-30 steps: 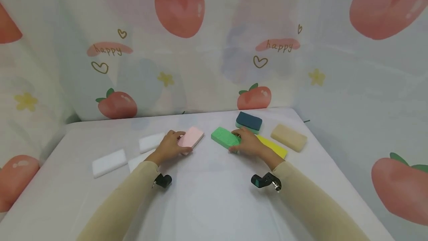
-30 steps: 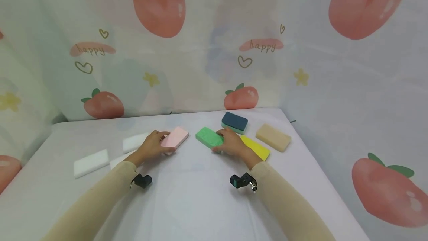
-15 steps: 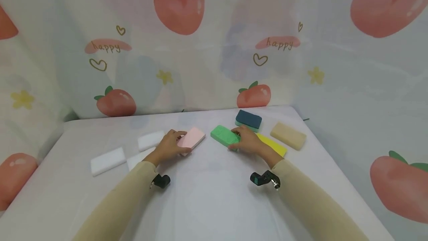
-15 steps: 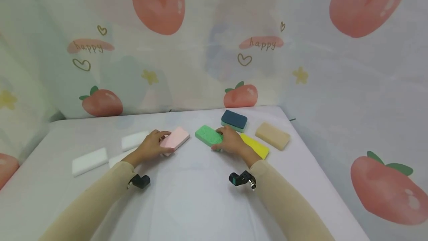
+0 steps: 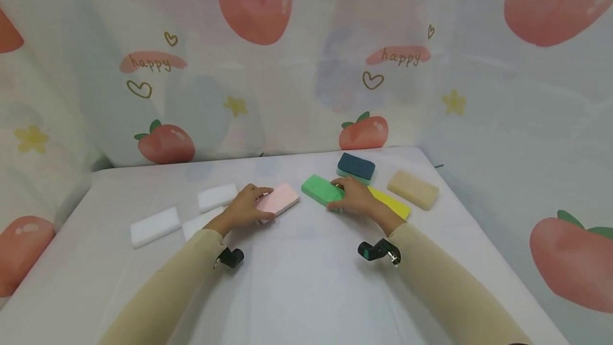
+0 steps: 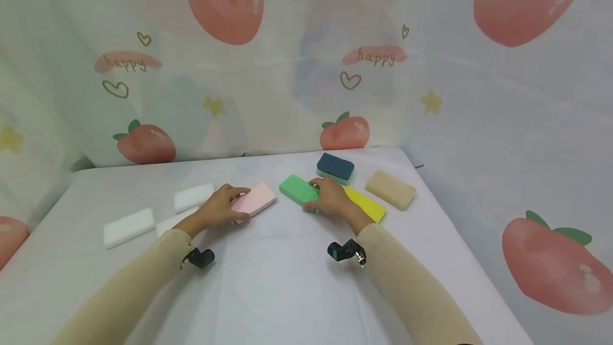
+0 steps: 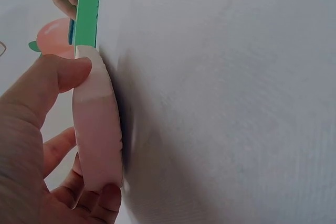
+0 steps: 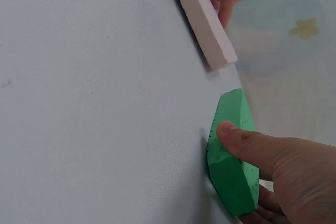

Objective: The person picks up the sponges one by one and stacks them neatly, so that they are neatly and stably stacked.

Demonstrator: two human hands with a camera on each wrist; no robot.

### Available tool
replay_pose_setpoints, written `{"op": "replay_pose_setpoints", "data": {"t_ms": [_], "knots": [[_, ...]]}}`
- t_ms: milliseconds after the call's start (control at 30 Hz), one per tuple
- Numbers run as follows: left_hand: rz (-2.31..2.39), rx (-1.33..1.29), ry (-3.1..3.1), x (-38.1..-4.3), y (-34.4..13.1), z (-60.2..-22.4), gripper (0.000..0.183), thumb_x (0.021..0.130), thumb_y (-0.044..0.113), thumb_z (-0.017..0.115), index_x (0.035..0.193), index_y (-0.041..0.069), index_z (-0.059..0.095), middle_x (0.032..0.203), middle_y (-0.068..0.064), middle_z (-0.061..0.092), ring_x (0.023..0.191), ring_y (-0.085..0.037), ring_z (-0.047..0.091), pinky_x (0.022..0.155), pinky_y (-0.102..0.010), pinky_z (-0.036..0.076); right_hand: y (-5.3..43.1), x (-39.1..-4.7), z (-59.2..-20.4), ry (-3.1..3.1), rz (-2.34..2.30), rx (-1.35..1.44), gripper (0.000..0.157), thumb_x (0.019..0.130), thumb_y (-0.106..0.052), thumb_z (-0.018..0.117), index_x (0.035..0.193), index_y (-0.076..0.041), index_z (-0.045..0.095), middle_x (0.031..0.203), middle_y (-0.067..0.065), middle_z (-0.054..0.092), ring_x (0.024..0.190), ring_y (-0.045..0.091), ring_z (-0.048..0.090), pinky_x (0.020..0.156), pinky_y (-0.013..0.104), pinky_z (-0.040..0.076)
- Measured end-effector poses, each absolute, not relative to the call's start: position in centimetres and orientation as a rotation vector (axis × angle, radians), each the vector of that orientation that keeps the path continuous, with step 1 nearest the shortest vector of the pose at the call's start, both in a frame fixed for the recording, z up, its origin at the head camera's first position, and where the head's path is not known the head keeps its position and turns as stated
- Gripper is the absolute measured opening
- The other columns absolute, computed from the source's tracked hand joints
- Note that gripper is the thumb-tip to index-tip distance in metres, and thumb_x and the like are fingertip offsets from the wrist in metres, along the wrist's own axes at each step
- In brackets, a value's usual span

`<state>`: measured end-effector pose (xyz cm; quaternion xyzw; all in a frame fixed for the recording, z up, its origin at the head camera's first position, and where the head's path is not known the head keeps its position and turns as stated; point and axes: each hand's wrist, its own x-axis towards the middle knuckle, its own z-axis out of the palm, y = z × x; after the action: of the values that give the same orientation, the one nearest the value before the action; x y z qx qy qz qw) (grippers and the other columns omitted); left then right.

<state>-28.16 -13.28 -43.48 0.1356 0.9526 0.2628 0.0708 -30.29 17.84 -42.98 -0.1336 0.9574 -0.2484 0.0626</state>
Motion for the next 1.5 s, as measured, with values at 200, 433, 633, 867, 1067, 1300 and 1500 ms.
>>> {"op": "replay_pose_setpoints", "data": {"t_ms": [200, 433, 633, 867, 1067, 1300, 1500], "knots": [[0.785, 0.453, 2.866, -28.2, -13.1, -43.3, 0.073, 0.078, 0.038, 0.082, 0.142, 0.018, 0.054, 0.120, -0.011, 0.052, 0.102, -0.022, 0.051, 0.092, -0.039, 0.045, 17.9, -30.7, -42.7, 2.895, -0.735, -0.411, 0.076, 0.079, -0.038, 0.082, 0.140, -0.003, 0.052, 0.134, 0.017, 0.058, 0.122, 0.031, 0.055, 0.103, 0.047, 0.045], [0.803, 0.496, 2.840, -28.1, -12.6, -43.3, 0.073, 0.077, 0.035, 0.082, 0.142, 0.018, 0.054, 0.121, -0.011, 0.052, 0.101, -0.021, 0.050, 0.090, -0.037, 0.044, 18.0, -31.0, -42.7, 2.891, -0.723, -0.401, 0.077, 0.080, -0.039, 0.082, 0.141, -0.004, 0.051, 0.135, 0.017, 0.058, 0.122, 0.031, 0.055, 0.104, 0.047, 0.045], [0.807, 0.544, 2.804, -28.1, -12.1, -42.9, 0.071, 0.078, 0.033, 0.082, 0.142, 0.019, 0.055, 0.121, -0.010, 0.052, 0.101, -0.021, 0.049, 0.089, -0.036, 0.043, 17.9, -31.0, -42.8, 2.895, -0.730, -0.399, 0.075, 0.080, -0.038, 0.082, 0.140, -0.004, 0.053, 0.135, 0.016, 0.059, 0.122, 0.030, 0.055, 0.103, 0.046, 0.045], [0.816, 0.621, 2.766, -28.0, -11.7, -42.8, 0.070, 0.077, 0.031, 0.082, 0.140, 0.019, 0.056, 0.122, -0.011, 0.053, 0.104, -0.022, 0.050, 0.093, -0.039, 0.044, 17.9, -30.7, -42.7, 2.893, -0.734, -0.403, 0.075, 0.079, -0.038, 0.082, 0.140, -0.004, 0.053, 0.134, 0.017, 0.059, 0.121, 0.030, 0.056, 0.103, 0.046, 0.046], [0.817, 0.659, 2.740, -28.0, -11.4, -42.9, 0.070, 0.077, 0.030, 0.083, 0.140, 0.018, 0.056, 0.121, -0.011, 0.052, 0.105, -0.022, 0.049, 0.093, -0.039, 0.043, 17.9, -30.6, -42.8, 2.891, -0.745, -0.398, 0.075, 0.079, -0.038, 0.082, 0.140, -0.005, 0.053, 0.134, 0.017, 0.059, 0.121, 0.030, 0.056, 0.102, 0.046, 0.046], [0.815, 0.702, 2.711, -28.0, -10.9, -43.0, 0.068, 0.078, 0.028, 0.083, 0.140, 0.019, 0.057, 0.120, -0.010, 0.052, 0.106, -0.022, 0.048, 0.095, -0.039, 0.043, 17.9, -30.5, -42.9, 2.882, -0.758, -0.392, 0.074, 0.079, -0.038, 0.082, 0.139, -0.005, 0.054, 0.133, 0.017, 0.060, 0.120, 0.030, 0.056, 0.102, 0.045, 0.047], [0.806, 0.749, 2.687, -28.1, -10.6, -43.1, 0.067, 0.079, 0.028, 0.082, 0.140, 0.019, 0.057, 0.120, -0.010, 0.051, 0.108, -0.022, 0.047, 0.096, -0.040, 0.042, 18.1, -30.5, -43.1, 2.881, -0.773, -0.404, 0.074, 0.079, -0.038, 0.082, 0.139, -0.004, 0.054, 0.133, 0.017, 0.060, 0.120, 0.030, 0.056, 0.102, 0.045, 0.046]]}}
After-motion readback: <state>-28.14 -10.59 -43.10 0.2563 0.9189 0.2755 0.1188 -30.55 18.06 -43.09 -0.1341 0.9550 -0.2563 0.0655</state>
